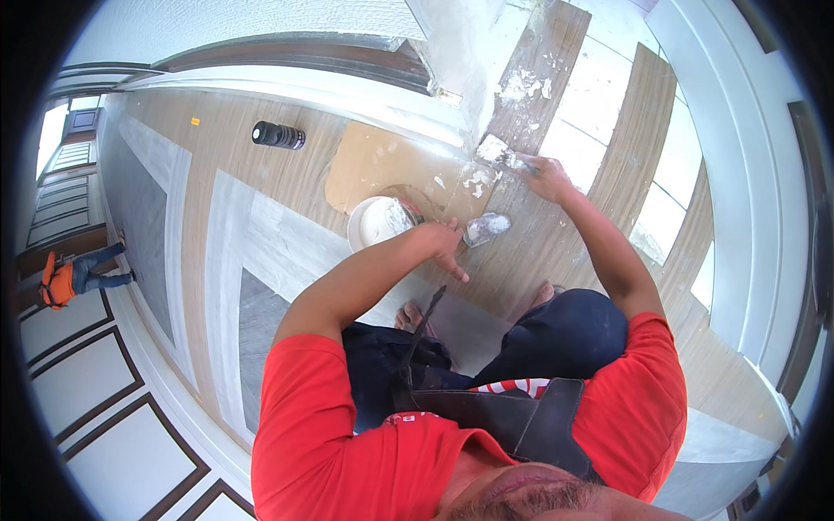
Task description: The person scoops white plaster from a bucket and applies it to a wall corner using a trowel. They repeatedly smooth the surface and scrape excess material back into the bucket while sitting on the floor.
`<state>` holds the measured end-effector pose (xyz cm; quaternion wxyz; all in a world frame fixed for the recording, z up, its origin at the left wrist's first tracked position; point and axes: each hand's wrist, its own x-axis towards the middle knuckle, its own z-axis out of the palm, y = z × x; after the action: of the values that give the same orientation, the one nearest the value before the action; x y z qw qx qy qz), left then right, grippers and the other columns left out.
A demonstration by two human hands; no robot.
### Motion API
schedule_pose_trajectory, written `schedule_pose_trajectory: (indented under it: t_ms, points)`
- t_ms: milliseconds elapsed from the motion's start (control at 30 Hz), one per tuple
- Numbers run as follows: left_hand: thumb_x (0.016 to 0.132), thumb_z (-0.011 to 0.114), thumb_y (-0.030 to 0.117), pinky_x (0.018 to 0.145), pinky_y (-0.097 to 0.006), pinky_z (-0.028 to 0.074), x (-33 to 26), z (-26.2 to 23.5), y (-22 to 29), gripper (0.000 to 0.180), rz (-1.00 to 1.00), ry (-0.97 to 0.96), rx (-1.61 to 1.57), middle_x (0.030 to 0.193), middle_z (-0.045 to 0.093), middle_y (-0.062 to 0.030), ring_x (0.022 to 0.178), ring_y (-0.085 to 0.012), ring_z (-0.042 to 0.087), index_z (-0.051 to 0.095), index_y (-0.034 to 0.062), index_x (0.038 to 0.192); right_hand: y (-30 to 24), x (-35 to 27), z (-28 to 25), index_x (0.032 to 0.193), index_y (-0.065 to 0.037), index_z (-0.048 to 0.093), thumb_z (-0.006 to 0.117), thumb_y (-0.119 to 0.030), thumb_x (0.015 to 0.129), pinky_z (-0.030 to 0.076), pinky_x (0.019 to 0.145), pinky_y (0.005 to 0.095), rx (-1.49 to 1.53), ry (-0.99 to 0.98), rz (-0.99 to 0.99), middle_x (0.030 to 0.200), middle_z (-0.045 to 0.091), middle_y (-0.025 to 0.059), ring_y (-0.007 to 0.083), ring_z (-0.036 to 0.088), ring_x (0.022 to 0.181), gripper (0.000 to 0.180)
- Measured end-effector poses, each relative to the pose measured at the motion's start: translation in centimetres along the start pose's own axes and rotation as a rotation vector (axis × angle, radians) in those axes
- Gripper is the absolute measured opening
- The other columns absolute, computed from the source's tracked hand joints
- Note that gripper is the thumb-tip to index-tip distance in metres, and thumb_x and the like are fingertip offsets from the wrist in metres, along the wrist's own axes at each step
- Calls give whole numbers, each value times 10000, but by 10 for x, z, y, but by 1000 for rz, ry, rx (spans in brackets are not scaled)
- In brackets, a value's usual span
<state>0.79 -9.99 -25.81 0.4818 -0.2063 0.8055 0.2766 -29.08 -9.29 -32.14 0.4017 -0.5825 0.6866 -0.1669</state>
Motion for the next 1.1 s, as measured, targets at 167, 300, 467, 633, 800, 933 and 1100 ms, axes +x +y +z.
schedule_pose_trajectory:
  t_ms: [167, 300, 467, 633, 800, 933, 1100]
  points:
    - [659, 678, 905, 1223, -441, 342, 1, 3, -2, 1423, 3, -12, -8, 1674, 174, -311, 1501, -420, 358, 249, -83, 1589, 0, -33, -5, 1398, -205, 652, 640, -312, 992, 532, 1005, 429, 14, 150, -127, 1204, 709, 192, 367, 693, 1081, 420]
    - [667, 665, 908, 1221, -442, 345, 3, 3, -3, 1409, 0, -26, -2, 1676, 162, -313, 1487, -423, 382, 253, -69, 1595, -15, -75, 6, 1358, -161, 669, 648, -177, 957, 551, 944, 423, -37, 188, -342, 1125, 697, 150, 343, 689, 1034, 402]
    - [676, 663, 902, 1206, -447, 367, 4, 1, 1, 1389, 1, -66, 26, 1678, 160, -307, 1462, -435, 416, 256, -48, 1604, -6, -81, 27, 1386, -162, 637, 617, -82, 930, 555, 896, 414, -298, 186, -621, 1087, 674, 118, 310, 660, 1056, 463]
    - [670, 668, 903, 1212, -454, 359, 4, -3, -4, 1395, 17, -48, 8, 1676, 163, -310, 1471, -437, 402, 261, -52, 1601, -9, -67, 18, 1416, -168, 623, 640, -163, 941, 557, 896, 479, -230, 159, -360, 1086, 684, 158, 381, 680, 991, 475]
    - [653, 668, 917, 1224, -456, 341, 1, 3, -2, 1419, 10, -20, 3, 1675, 140, -325, 1489, -438, 371, 256, -58, 1599, -17, -42, 7, 1456, -186, 595, 676, -251, 942, 556, 929, 497, -50, 89, -60, 1171, 713, 211, 426, 688, 1042, 524]
    - [644, 671, 920, 1228, -452, 334, 5, 4, -4, 1438, 12, -35, 7, 1674, 138, -330, 1493, -445, 360, 240, -62, 1602, -19, -14, -17, 1436, -199, 616, 673, -293, 950, 557, 957, 471, -260, -20, -51, 1205, 716, 199, 401, 682, 1106, 498]
    - [651, 672, 914, 1236, -449, 323, 6, 0, -4, 1433, 16, -48, -16, 1673, 142, -330, 1497, -446, 351, 236, -67, 1601, -26, 7, -17, 1405, -195, 641, 653, -333, 968, 557, 963, 471, -404, -81, -39, 1200, 716, 182, 381, 683, 1116, 458]
